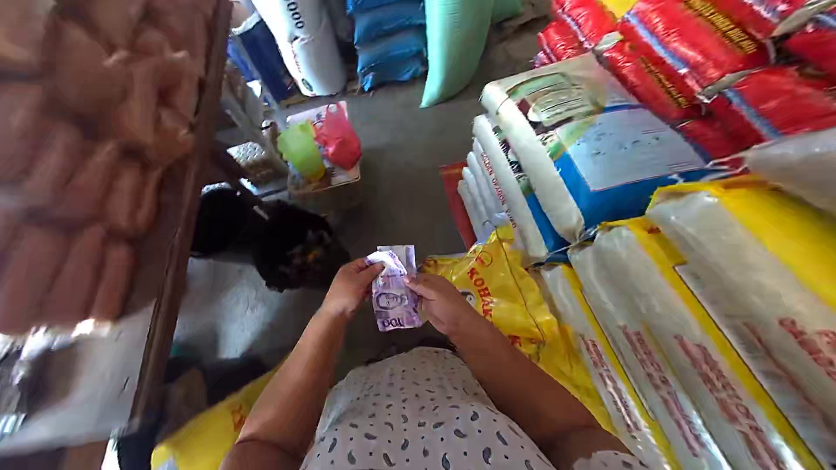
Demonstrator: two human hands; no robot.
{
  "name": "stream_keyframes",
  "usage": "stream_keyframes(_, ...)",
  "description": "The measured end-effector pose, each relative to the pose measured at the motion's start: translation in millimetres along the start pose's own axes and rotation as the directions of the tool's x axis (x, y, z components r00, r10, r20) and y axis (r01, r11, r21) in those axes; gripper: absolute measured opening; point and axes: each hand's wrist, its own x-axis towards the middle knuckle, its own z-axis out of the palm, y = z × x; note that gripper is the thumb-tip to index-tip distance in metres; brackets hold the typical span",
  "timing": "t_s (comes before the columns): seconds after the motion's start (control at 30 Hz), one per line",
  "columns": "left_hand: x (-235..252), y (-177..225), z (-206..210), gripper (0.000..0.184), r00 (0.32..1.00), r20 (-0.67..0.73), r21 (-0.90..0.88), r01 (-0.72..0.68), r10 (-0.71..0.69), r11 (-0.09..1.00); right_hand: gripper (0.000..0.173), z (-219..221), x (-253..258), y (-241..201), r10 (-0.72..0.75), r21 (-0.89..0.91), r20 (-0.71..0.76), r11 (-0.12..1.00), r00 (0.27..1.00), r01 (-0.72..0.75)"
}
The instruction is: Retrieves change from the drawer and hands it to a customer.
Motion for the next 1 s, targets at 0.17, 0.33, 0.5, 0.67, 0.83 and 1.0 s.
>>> stream_keyframes(0.17, 166.6, 91.5, -27.8, 0.021, 0.989, -0.016, -0.035, -0.144, 0.144, 0.989, 0.023, -26.2, 125.8, -92.9, -0.041, 0.069, -0.189, 0.996, 0.981, 0.055)
stream_keyframes(0.33, 310.6, 164.7, -75.6, 0.012, 0.763, 0.400, 0.183, -0.609, 0.508, 0.771, 0.025, -78.2, 258.5, -182.2, -0.034, 0.101, -0.209, 0.993, 0.977, 0.056)
stream_keyframes(0.5, 422.4, 252.8, -62.7, 0.017, 0.547, 0.652, 0.447, -0.837, 0.525, 0.317, 0.026, -112.9, 386.4, -288.5, -0.007, 0.022, -0.238, 1.000, 0.971, 0.012)
stream_keyframes(0.67, 557.4, 305.8, -34.1, 0.017, 0.326, 0.749, 0.444, -0.893, 0.577, -0.072, 0.023, -141.0, 513.0, -383.0, -0.014, -0.046, -0.253, 0.999, 0.967, 0.002)
stream_keyframes(0.83, 723.3, 363.4, -34.8, 0.019, 0.197, 0.685, 0.321, -0.946, 0.701, -0.047, 0.017, -168.5, 653.4, -462.7, 0.001, 0.012, -0.251, 1.000, 0.968, 0.002)
stream_keyframes(1.0, 858.6, 448.8, -46.4, 0.022, 0.111, 0.784, 0.167, -0.985, 0.611, -0.034, 0.021, -185.7, 790.3, -549.5, 0.021, 0.073, -0.134, 0.997, 0.991, -0.012)
